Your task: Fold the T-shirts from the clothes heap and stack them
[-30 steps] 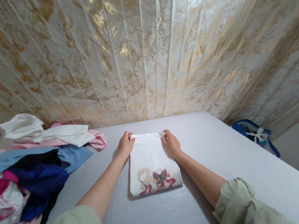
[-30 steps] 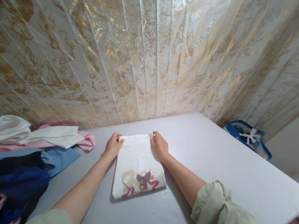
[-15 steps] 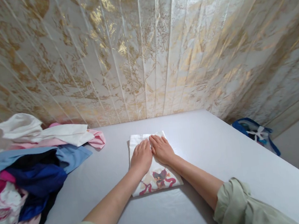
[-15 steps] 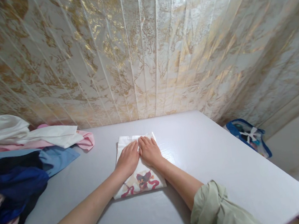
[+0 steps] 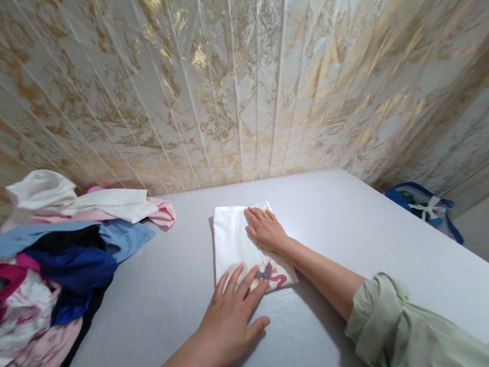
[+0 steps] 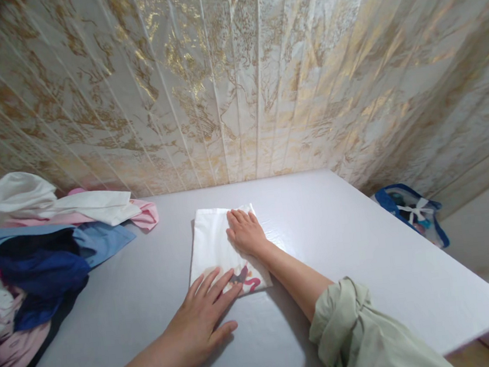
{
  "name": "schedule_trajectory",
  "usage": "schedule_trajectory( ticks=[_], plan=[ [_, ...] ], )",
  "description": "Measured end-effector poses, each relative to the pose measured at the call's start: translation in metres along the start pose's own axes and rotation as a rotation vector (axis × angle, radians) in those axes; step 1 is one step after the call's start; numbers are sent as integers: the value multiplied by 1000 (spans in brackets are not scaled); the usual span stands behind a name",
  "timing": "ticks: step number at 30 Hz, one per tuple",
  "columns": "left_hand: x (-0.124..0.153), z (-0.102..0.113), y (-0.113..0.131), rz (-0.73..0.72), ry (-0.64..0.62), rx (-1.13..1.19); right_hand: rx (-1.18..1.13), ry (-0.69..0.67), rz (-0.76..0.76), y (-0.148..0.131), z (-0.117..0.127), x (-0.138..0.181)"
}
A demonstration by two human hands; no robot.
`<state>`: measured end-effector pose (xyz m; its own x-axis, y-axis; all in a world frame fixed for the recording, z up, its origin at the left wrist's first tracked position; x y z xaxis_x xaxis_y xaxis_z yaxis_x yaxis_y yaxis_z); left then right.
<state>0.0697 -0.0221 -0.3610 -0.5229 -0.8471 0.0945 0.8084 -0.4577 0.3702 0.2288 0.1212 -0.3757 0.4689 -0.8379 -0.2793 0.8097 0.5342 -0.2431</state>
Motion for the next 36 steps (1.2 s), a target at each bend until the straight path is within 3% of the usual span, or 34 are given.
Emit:
schedule_trajectory(
  ticks=[2,6,9,13,16,21,27,36],
  plan=[
    [14,8,-7,42,71,91,-77,17,22,5,11,2],
    [24,28,-48,380,350,335,-249,226,-38,19,50,33],
    [23,24,-69,511,348,528,-360,190,-199,18,69,80],
    [21,13,-66,517,361,613,-499,16,-319,-8,66,136],
    [22,10,-59,514,352,619,-618,41,-340,-27,58,154],
    [28,15,-53,427,269,611,-714,210,-319,-36,49,155],
    [29,18,-51,395,246,493,-658,118,-267,-35,47,155],
    [28,15,-52,387,246,489,-544,160,-309,-37,48,157]
  ],
)
Point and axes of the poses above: each hand's wrist, its own x-axis away from the middle knuckle, its own z-axis out of the back of the hand, y = z × x, the point moved 3 cm from there along -x, towards the middle knuckle, and after that the axes turned 12 degrees about z, right-handed, at the moved point
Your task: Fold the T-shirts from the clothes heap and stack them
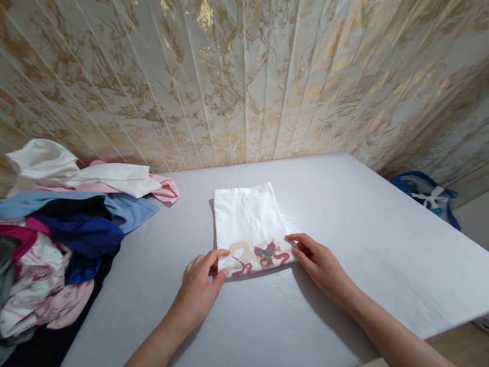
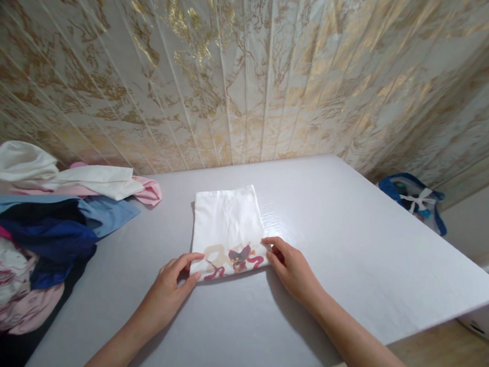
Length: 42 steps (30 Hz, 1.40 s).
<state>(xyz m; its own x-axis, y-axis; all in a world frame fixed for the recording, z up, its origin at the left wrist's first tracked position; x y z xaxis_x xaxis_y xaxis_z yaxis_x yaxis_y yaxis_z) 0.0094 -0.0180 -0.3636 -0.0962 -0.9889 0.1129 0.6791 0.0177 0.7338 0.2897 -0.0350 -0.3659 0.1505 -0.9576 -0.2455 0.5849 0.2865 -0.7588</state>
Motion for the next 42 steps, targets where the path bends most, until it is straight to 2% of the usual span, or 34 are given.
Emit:
schedule_trajectory(
  ticks=[2,4,7,11,14,16,20,24,26,28,30,32,35,38,42],
  plan=[
    [-2,1,-5,19,-17,94,-12,15,-8,3,1,0],
    [-4,5,-11,51,32,174,-57,32,-15,6,4,-1],
    [-4,11,-12,24,93,94,-151,58,-27,9,6,-2],
    [3,7,1,-136,-49,-92,-262,113,-58,10,8,-3],
    [6,3,6,-181,-79,-132,-311,138,-73,10,9,-4],
    [6,1,7,-190,-77,-140,-307,107,-74,10,11,-4],
    [3,2,6,-192,-74,-150,-229,-54,-50,5,14,-1],
    [4,3,8,-226,-66,-179,-87,-165,71,-1,16,3],
    [7,2,9,-242,-21,-197,-11,-181,137,-2,14,5],
    [12,2,10,-264,103,-217,57,-176,160,-2,11,7],
    [18,0,14,-335,254,-266,105,-163,159,-1,8,7],
    [21,-4,19,-443,304,-355,117,-159,159,0,6,6],
    [19,-14,22,-510,198,-454,95,-148,158,-1,6,4],
    [16,-16,21,-447,132,-460,88,-126,148,1,11,3],
    [24,-4,28,-377,90,-443,195,-103,138,-2,24,4]
  ],
)
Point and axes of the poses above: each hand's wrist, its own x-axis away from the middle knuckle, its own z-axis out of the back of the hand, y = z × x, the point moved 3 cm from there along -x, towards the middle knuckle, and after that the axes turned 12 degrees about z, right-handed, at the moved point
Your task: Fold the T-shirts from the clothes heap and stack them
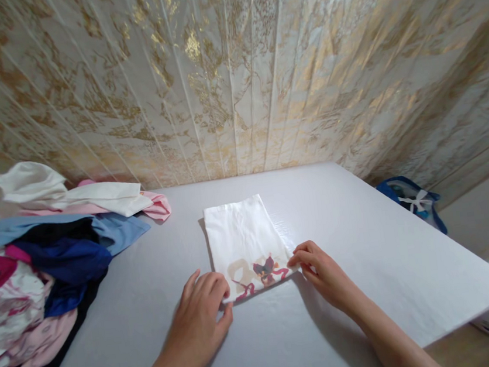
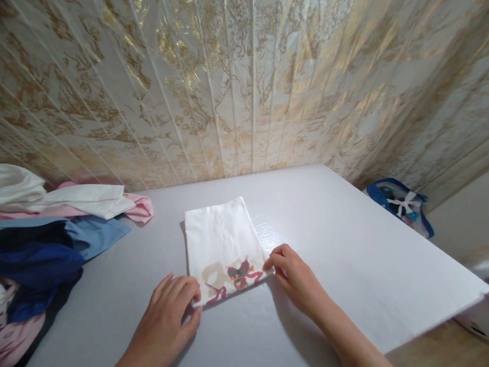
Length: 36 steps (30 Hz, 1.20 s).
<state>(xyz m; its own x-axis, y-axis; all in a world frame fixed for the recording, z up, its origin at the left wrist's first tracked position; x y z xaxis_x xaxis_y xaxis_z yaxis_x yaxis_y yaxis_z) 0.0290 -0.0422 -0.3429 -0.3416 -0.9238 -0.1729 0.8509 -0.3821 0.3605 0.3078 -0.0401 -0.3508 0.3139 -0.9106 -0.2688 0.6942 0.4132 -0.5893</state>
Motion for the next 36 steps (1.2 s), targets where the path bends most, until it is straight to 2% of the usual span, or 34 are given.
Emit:
schedule_trajectory(
  ticks=[3,6,9,12,15,18,21,23,25,29,36],
  plan=[
    [-15,19,9,-14,6,29,129,28,90,-14,9,-17],
    [-60,23,13,-15,83,-18,229,-28,235,-32,-1,-58],
    [-113,0,2,113,114,-159,342,-100,272,-35,-30,-109],
    [-142,-31,-19,299,87,-232,432,-117,198,-19,-60,-144],
    [-145,-49,-34,327,84,-220,441,-96,134,2,-76,-153],
    [-141,-49,-46,372,180,-157,430,4,50,18,-73,-150],
    [-142,-43,-63,516,354,55,390,147,-48,33,-59,-149],
    [-146,-41,-76,623,404,270,313,215,-102,44,-51,-153],
    [-154,-41,-87,689,389,422,200,242,-146,54,-46,-160],
    [-169,-41,-97,706,318,502,20,253,-231,66,-43,-177],
    [-179,-32,-105,688,249,616,-18,226,-346,79,-47,-192]
  ],
)
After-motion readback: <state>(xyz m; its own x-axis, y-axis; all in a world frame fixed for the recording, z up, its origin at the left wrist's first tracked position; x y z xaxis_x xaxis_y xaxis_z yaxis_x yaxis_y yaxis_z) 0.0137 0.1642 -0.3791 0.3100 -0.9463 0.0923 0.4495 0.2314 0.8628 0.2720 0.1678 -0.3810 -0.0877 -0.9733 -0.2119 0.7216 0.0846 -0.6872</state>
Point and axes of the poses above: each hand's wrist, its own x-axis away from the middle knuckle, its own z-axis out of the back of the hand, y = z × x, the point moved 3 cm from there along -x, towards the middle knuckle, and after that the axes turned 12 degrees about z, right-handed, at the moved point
